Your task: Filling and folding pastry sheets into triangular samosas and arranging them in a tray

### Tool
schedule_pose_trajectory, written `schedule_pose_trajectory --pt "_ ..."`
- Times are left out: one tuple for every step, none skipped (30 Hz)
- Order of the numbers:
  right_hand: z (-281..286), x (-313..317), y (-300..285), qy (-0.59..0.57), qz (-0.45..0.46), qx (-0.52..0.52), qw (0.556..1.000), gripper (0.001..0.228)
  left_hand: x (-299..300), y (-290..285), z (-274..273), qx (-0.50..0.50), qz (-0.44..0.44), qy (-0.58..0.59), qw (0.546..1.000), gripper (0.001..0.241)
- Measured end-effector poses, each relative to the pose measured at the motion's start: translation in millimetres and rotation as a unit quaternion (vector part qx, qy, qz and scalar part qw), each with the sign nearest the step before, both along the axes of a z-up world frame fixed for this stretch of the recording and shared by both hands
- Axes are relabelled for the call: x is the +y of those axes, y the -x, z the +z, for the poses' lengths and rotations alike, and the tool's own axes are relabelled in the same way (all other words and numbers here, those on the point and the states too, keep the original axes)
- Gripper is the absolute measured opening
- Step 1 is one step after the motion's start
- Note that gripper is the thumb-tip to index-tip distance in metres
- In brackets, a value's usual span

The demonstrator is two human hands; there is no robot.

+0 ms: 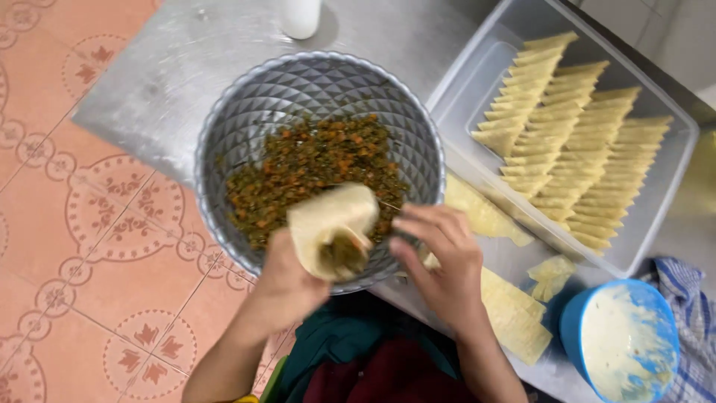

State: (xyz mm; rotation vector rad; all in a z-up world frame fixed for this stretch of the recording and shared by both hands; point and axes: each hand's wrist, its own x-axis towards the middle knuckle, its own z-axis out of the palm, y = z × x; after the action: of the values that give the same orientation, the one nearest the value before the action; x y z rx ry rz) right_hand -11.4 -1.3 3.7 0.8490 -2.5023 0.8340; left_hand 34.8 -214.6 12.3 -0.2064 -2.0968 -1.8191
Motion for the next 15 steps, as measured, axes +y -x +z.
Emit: schedule_pose_trajectory --pt "2 12 -10 0.155 0.091 -0.182 0.967 0.033 10 0 3 -0.037 -0.035 0.012 0.999 0.027" --pt "5 25 -20 0.305 0.177 -0.347 0.869 0.053 21 0 7 -0.074 -0.070 0.024 0.994 0.029" --pt "-8 33 -34 0.311 0.160 -0.342 0.872 0.053 33 3 8 -0.074 -0.089 0.025 0.993 0.029" --pt "-19 41 -48 0.362 0.146 -0.324 0.862 0.054 45 5 10 -0.123 -0.138 0.046 0.982 0.034" --pt "-31 49 -61 0.413 0.131 -0.302 0.849 0.057 57 8 12 -0.168 -0.189 0.069 0.965 0.039" --pt "-37 57 -69 0.419 0.114 -0.293 0.852 0.057 68 9 15 -0.167 -0.209 0.073 0.961 0.039" --pt "-44 65 -76 0.489 0.088 -0.303 0.813 0.052 79 11 18 -0.209 -0.257 0.099 0.938 0.046" --pt "-50 72 -83 0.557 0.064 -0.308 0.769 0.047 90 12 21 -0.249 -0.303 0.126 0.911 0.053" --pt "-53 81 -85 0.561 0.051 -0.297 0.771 0.047 89 10 28 -0.246 -0.320 0.131 0.906 0.053" --pt "-57 90 -87 0.576 0.034 -0.273 0.770 0.044 88 9 35 -0.217 -0.292 0.165 0.917 0.040" --pt "-61 99 -87 0.590 0.020 -0.248 0.768 0.040 87 8 42 -0.185 -0.261 0.199 0.926 0.032" --pt "-61 109 -86 0.594 0.010 -0.237 0.769 0.040 95 8 52 -0.180 -0.275 0.203 0.922 0.032" --pt "-62 116 -88 0.601 0.020 -0.236 0.764 0.039 102 5 63 -0.108 -0.186 0.218 0.952 0.023" --pt "-63 123 -89 0.607 0.030 -0.236 0.758 0.038 108 3 73 -0.032 -0.097 0.229 0.968 0.016" --pt "-61 127 -91 0.613 0.020 -0.232 0.755 0.038 121 9 68 -0.034 -0.108 0.233 0.966 0.016"
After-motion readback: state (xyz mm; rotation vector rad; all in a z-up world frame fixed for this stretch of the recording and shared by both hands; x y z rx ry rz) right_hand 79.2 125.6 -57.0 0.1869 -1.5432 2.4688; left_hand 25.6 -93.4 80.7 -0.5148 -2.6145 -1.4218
